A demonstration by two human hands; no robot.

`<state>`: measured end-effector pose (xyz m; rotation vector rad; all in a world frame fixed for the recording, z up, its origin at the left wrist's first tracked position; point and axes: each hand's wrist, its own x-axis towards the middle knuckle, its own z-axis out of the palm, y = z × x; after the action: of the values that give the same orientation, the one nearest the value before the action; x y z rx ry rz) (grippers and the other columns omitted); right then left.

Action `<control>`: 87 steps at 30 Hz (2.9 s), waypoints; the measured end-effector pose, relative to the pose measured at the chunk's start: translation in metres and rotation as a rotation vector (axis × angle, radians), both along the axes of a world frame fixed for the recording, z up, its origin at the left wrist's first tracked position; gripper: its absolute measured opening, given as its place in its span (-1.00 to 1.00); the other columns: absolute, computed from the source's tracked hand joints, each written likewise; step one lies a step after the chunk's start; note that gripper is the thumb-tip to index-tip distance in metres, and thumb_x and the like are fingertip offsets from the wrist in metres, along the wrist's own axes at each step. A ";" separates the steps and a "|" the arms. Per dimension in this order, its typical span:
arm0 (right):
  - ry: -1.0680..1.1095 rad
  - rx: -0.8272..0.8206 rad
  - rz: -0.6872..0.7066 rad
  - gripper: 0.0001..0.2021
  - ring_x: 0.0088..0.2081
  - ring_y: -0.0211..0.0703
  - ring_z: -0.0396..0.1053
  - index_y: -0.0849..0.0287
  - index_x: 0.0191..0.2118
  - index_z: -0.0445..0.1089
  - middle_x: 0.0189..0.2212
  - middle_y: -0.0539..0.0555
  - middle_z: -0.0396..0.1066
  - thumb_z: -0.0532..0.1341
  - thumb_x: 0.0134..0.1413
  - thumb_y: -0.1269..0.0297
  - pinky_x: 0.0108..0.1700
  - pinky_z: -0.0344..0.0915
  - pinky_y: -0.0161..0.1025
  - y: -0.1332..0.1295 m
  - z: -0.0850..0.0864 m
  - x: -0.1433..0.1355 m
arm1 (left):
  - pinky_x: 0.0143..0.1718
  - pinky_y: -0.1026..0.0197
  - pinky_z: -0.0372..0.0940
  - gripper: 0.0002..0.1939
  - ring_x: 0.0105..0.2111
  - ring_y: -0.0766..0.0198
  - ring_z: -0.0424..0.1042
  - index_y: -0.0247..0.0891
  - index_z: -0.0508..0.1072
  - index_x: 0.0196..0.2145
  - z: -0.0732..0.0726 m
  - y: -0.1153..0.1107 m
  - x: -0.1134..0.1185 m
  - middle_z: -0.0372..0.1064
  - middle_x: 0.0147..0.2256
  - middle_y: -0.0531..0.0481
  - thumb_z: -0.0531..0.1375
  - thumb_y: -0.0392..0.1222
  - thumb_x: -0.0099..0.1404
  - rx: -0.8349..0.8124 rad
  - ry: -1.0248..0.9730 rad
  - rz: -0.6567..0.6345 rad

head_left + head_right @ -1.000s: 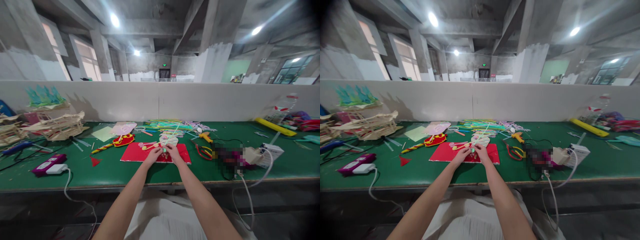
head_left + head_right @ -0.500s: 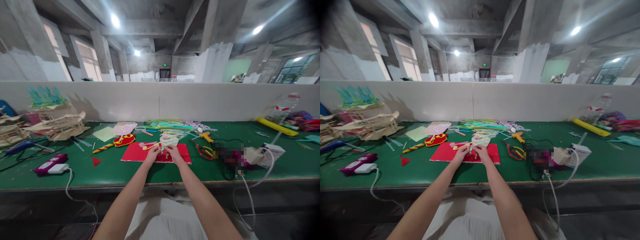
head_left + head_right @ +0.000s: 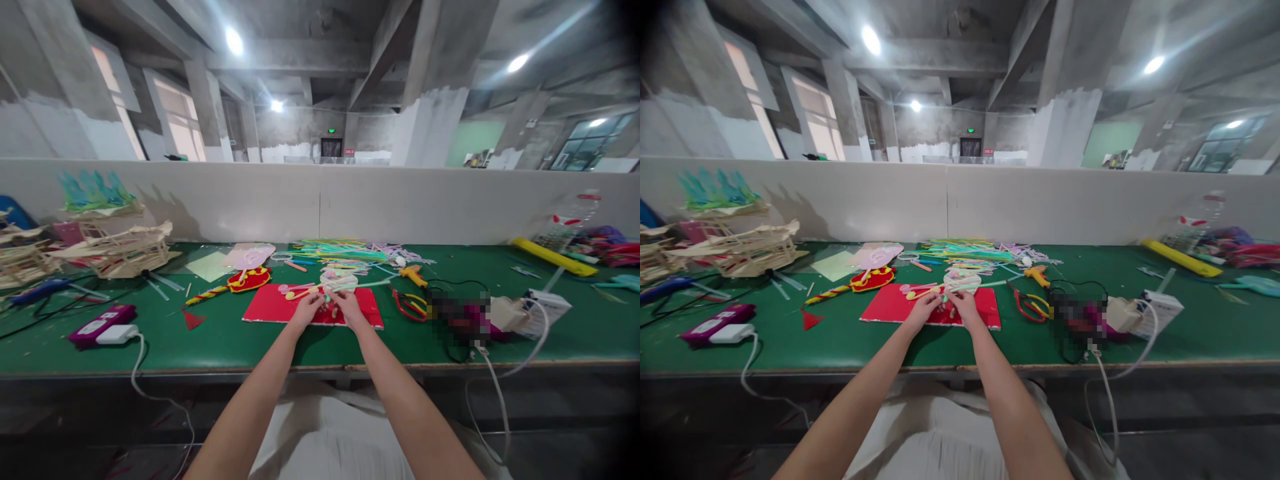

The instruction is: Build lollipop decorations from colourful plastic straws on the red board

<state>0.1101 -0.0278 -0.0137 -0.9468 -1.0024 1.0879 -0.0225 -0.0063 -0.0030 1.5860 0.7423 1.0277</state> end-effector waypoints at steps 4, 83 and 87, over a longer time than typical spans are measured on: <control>-0.011 0.005 -0.005 -0.70 -0.77 -0.39 0.12 0.23 -0.52 0.28 -0.71 -0.09 0.25 0.24 -0.30 0.07 -0.80 0.12 -0.40 0.001 -0.002 0.001 | -0.38 0.27 0.18 -0.74 -0.53 0.36 0.28 -0.33 0.32 -0.49 -0.002 0.001 0.000 0.28 -0.60 0.09 0.13 -0.04 0.01 0.016 0.002 -0.007; -0.012 -0.013 0.043 -0.68 -0.76 -0.32 0.18 0.25 -0.58 0.30 -0.76 -0.03 0.27 0.22 -0.27 0.03 -0.77 0.09 -0.38 0.001 -0.001 0.001 | -0.40 0.28 0.18 -0.73 -0.54 0.36 0.29 -0.32 0.30 -0.56 0.003 -0.006 0.003 0.29 -0.60 0.07 0.09 -0.03 0.06 0.065 0.082 -0.072; -0.003 -0.011 0.079 -0.68 -0.76 -0.34 0.17 0.23 -0.57 0.29 -0.77 -0.06 0.25 0.22 -0.28 0.03 -0.76 0.08 -0.39 0.003 -0.003 0.002 | -0.40 0.28 0.18 -0.72 -0.53 0.35 0.30 -0.32 0.30 -0.58 0.000 -0.004 0.004 0.30 -0.61 0.06 0.12 -0.03 0.04 0.064 0.084 -0.077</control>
<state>0.1120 -0.0253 -0.0163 -0.9244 -1.0440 1.1591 -0.0189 -0.0104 -0.0031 1.7083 0.7050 0.9419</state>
